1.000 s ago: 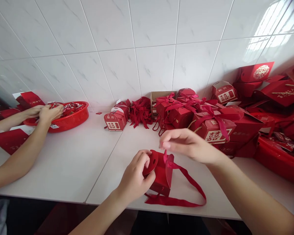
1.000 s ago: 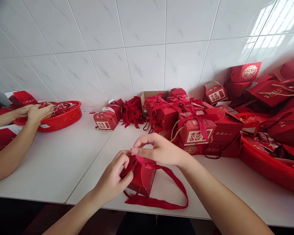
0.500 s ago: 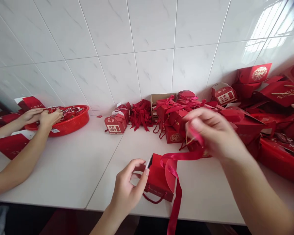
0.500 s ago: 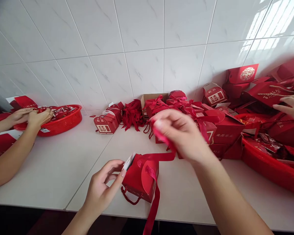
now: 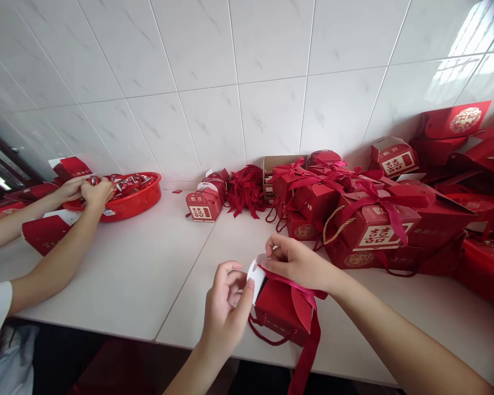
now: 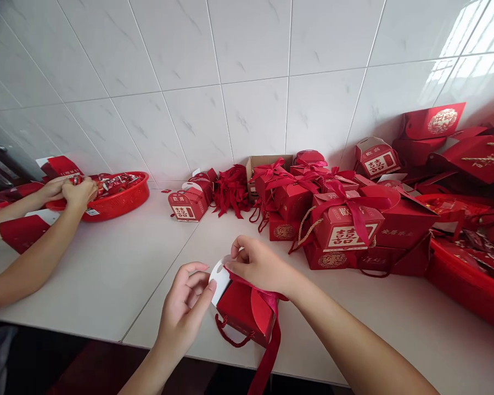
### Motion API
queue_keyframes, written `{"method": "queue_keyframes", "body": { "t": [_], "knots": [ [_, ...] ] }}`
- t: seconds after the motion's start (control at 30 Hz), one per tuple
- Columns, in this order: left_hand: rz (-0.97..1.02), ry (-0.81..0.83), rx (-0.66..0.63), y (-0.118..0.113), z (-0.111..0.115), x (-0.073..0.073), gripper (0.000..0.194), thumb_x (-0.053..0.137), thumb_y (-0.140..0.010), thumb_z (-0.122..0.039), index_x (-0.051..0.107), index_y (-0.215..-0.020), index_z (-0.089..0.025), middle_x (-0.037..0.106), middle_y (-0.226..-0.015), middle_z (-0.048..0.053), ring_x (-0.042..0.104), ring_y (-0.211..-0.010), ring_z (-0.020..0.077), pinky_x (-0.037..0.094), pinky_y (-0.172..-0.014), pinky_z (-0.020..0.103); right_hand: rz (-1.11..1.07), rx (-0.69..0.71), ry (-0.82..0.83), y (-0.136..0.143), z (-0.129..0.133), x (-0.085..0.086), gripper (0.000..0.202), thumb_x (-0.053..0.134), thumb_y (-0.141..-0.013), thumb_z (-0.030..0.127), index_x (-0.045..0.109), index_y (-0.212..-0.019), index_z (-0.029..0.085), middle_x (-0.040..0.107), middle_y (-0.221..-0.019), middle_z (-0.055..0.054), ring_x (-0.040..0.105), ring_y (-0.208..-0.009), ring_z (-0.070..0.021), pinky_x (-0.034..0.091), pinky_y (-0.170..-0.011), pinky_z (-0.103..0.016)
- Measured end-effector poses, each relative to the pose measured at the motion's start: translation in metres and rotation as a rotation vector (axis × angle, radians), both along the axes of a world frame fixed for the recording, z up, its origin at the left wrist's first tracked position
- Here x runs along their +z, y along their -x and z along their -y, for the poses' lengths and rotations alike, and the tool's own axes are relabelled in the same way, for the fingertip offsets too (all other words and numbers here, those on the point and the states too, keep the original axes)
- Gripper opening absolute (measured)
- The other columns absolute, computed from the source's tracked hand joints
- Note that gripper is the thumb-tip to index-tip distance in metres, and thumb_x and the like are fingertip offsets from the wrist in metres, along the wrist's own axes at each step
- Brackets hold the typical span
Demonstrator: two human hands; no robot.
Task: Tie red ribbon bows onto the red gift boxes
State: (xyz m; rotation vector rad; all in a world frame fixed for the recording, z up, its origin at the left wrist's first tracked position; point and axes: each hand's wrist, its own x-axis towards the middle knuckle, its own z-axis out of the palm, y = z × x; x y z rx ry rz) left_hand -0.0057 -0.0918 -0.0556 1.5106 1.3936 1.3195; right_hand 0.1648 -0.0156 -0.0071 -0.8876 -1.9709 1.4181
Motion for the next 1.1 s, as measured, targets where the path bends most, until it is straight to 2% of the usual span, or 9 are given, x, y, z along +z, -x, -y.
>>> {"method": "queue_keyframes", "body": {
  "t": [0.27,0.4,0.53,0.67,0.77,0.83,0.93,1.0,1.1],
  "knots": [
    [0.122,-0.014,0.016,-0.008,0.006,0.005,0.026,0.050,-0.089,-0.042,0.045,-0.104,-0.022,0.058,-0.077,0.000,0.056,-0.066,0.0137,0.046,-0.059,0.023,-0.071,0.142,0.047,0.000,-0.005,-0.009,0.021,0.060,-0.086,0.033,0.043,-0.082,0.021,0.048,-0.061,0.007,0.038,-0.053,-0.0069,0.032,-0.049,-0.019],
    [0.119,0.100,-0.104,-0.004,-0.007,0.009,0.025,0.043,-0.092,-0.044,0.051,-0.089,-0.020,0.053,-0.071,-0.001,0.050,-0.063,0.0126,0.044,-0.059,0.023,-0.137,0.211,0.077,0.001,-0.007,-0.014,0.029,0.065,-0.083,0.039,0.043,-0.084,0.021,0.050,-0.064,0.007,0.042,-0.056,-0.0073,0.035,-0.052,-0.019],
    [-0.010,0.104,-0.148,0.000,-0.020,0.008,0.025,0.045,-0.090,-0.040,0.047,-0.076,-0.020,0.045,-0.065,-0.004,0.043,-0.056,0.0105,0.037,-0.053,0.021,-0.075,0.158,-0.066,-0.001,-0.006,-0.009,0.026,0.063,-0.084,0.041,0.045,-0.085,0.021,0.053,-0.067,0.005,0.046,-0.059,-0.0095,0.038,-0.055,-0.022],
    [-0.402,0.187,-0.063,0.036,-0.033,0.004,0.017,0.046,-0.085,-0.030,0.048,-0.070,-0.021,0.054,-0.067,-0.002,0.051,-0.062,0.0142,0.038,-0.057,0.024,-0.009,-0.142,-0.391,-0.022,0.005,0.002,0.013,0.053,-0.091,0.034,0.053,-0.088,0.021,0.059,-0.086,-0.001,0.055,-0.082,-0.0147,0.043,-0.076,-0.028],
    [-0.918,0.409,0.157,0.084,-0.042,-0.002,0.010,0.051,-0.076,-0.025,0.056,-0.068,-0.021,0.061,-0.071,0.003,0.055,-0.065,0.0207,0.035,-0.055,0.028,0.006,-0.384,-0.428,-0.053,0.021,-0.001,0.016,0.051,-0.092,0.036,0.054,-0.089,0.021,0.059,-0.087,-0.003,0.056,-0.084,-0.0165,0.044,-0.077,-0.028],
    [-1.097,0.394,0.336,0.108,-0.047,-0.006,0.010,0.055,-0.074,-0.029,0.061,-0.073,-0.021,0.063,-0.081,0.010,0.058,-0.076,0.0292,0.039,-0.059,0.033,0.076,-0.472,-0.380,-0.072,0.033,-0.010,0.019,0.052,-0.091,0.040,0.055,-0.088,0.022,0.060,-0.084,-0.002,0.056,-0.079,-0.0164,0.044,-0.073,-0.028],
    [-0.915,0.099,0.387,0.107,-0.048,-0.007,0.023,0.055,-0.078,-0.038,0.062,-0.091,-0.020,0.064,-0.098,0.013,0.057,-0.094,0.0329,0.045,-0.075,0.039,0.217,-0.388,-0.210,-0.087,0.048,-0.029,0.026,0.052,-0.090,0.046,0.056,-0.085,0.021,0.061,-0.084,-0.002,0.056,-0.078,-0.0167,0.043,-0.068,-0.027],
    [-0.581,-0.015,0.171,0.082,-0.045,-0.005,0.025,0.052,-0.084,-0.042,0.060,-0.096,-0.021,0.064,-0.104,0.010,0.058,-0.101,0.0272,0.045,-0.087,0.036,0.230,-0.260,-0.081,-0.086,0.055,-0.040,0.028,0.053,-0.089,0.048,0.057,-0.085,0.021,0.063,-0.086,-0.003,0.057,-0.080,-0.0173,0.044,-0.070,-0.028],
    [-0.173,0.128,-0.223,0.035,-0.037,-0.001,0.027,0.050,-0.088,-0.045,0.058,-0.099,-0.022,0.063,-0.105,0.007,0.060,-0.100,0.0224,0.047,-0.084,0.029,0.085,-0.129,0.027,-0.076,0.059,-0.052,0.028,0.056,-0.088,0.048,0.057,-0.087,0.020,0.063,-0.089,-0.003,0.057,-0.085,-0.0176,0.043,-0.080,-0.030]
  ]
}}
